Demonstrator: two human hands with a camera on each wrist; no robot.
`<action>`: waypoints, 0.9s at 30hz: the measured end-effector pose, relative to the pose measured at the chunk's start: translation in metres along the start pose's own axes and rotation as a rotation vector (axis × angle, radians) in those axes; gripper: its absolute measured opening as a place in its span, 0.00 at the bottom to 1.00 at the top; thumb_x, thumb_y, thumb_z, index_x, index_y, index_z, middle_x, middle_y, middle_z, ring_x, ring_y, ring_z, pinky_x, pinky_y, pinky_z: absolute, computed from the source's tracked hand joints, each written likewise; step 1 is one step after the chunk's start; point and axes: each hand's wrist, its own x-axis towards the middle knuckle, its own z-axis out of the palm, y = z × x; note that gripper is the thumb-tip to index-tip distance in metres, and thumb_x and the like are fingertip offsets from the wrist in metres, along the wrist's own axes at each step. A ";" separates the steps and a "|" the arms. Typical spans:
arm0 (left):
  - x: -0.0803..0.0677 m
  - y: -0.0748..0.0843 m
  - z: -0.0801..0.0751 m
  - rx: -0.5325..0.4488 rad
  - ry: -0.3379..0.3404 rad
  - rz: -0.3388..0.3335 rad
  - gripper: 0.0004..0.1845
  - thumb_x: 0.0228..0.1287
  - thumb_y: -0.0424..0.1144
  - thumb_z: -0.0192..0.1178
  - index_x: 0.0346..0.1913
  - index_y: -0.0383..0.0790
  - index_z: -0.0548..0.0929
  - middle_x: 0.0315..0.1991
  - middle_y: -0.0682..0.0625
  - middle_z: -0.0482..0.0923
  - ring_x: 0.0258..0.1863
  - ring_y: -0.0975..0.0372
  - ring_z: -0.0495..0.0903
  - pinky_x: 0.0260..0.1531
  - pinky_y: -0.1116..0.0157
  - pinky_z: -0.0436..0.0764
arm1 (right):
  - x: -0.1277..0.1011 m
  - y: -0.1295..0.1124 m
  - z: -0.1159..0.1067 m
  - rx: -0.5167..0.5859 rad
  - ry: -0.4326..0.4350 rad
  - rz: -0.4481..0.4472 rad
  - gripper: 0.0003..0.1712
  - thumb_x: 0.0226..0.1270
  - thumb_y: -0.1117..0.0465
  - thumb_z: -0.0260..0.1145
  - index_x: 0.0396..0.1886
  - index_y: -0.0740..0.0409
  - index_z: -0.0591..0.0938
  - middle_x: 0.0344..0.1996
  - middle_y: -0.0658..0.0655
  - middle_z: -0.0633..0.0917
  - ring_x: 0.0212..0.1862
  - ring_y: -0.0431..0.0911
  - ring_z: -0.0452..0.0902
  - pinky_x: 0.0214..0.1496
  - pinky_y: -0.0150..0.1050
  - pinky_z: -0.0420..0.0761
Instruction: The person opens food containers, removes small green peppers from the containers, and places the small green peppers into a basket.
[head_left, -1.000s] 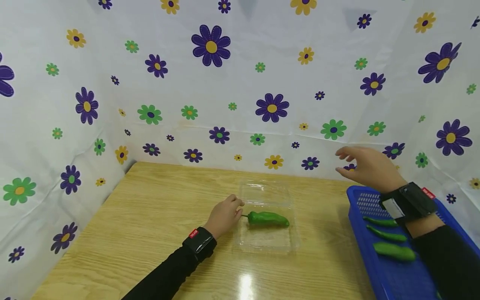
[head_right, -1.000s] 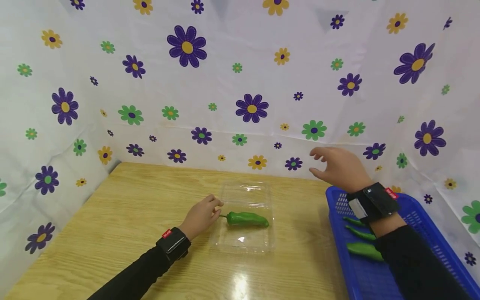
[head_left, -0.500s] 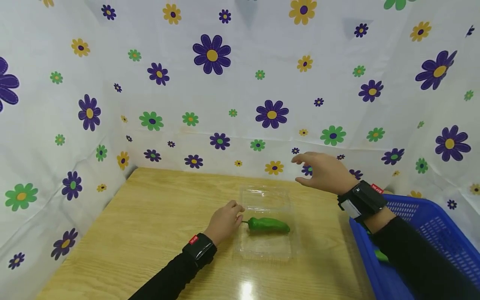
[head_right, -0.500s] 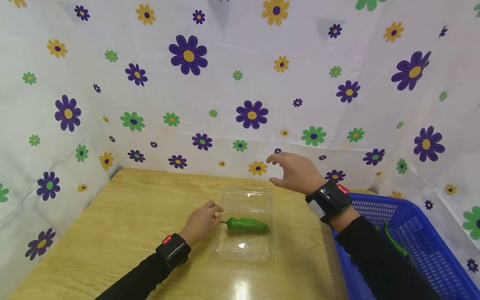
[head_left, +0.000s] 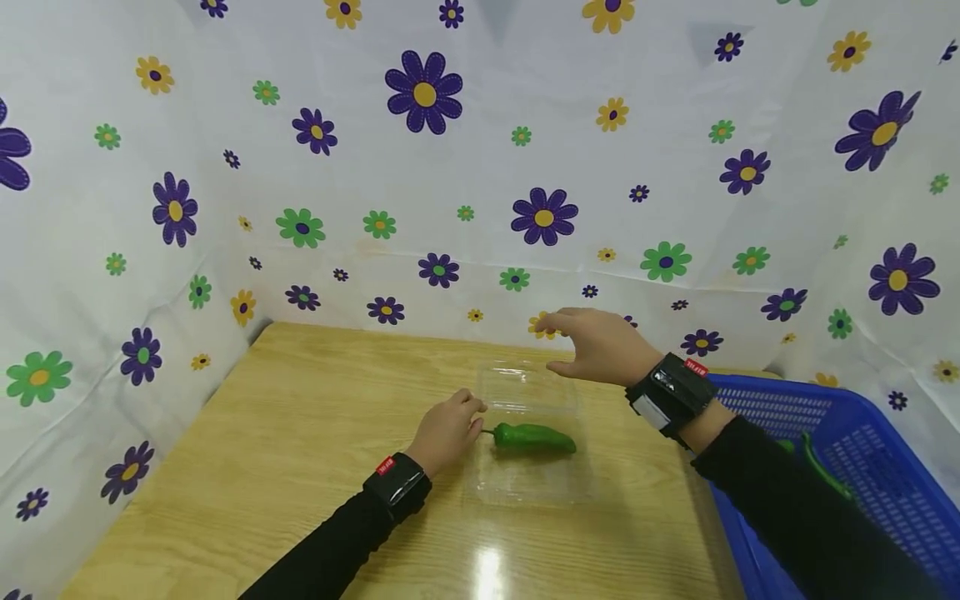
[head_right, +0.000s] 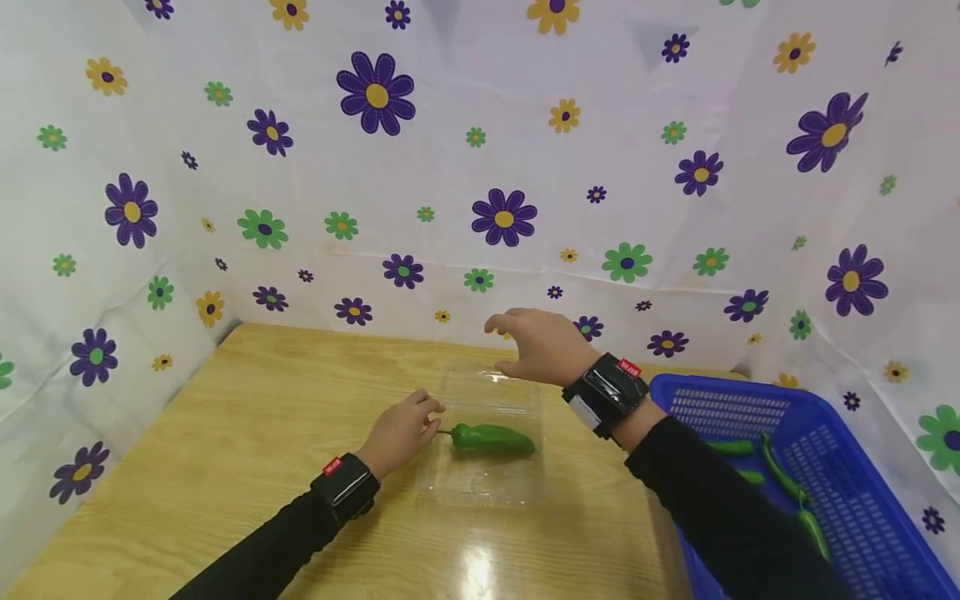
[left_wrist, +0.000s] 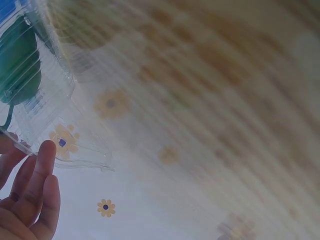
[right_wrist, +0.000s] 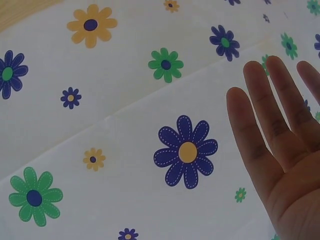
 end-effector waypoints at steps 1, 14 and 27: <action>0.000 0.000 0.000 0.001 -0.004 0.001 0.07 0.59 0.34 0.63 0.40 0.39 0.84 0.34 0.48 0.78 0.21 0.68 0.72 0.20 0.74 0.71 | 0.001 -0.002 0.002 0.008 -0.007 -0.002 0.25 0.53 0.53 0.72 0.52 0.55 0.81 0.49 0.54 0.84 0.47 0.49 0.82 0.45 0.43 0.82; 0.001 0.000 -0.001 0.039 -0.011 0.009 0.08 0.59 0.36 0.64 0.40 0.39 0.84 0.34 0.48 0.78 0.22 0.66 0.75 0.22 0.72 0.74 | 0.010 -0.013 0.051 -0.003 -0.135 -0.074 0.26 0.51 0.52 0.74 0.51 0.53 0.80 0.43 0.52 0.85 0.39 0.44 0.82 0.40 0.38 0.82; 0.002 0.003 -0.003 0.032 -0.014 0.002 0.08 0.58 0.35 0.64 0.40 0.38 0.85 0.33 0.48 0.78 0.23 0.64 0.75 0.22 0.71 0.74 | 0.008 -0.006 0.092 -0.015 -0.193 -0.111 0.26 0.49 0.52 0.75 0.50 0.55 0.81 0.42 0.55 0.85 0.39 0.46 0.81 0.39 0.40 0.82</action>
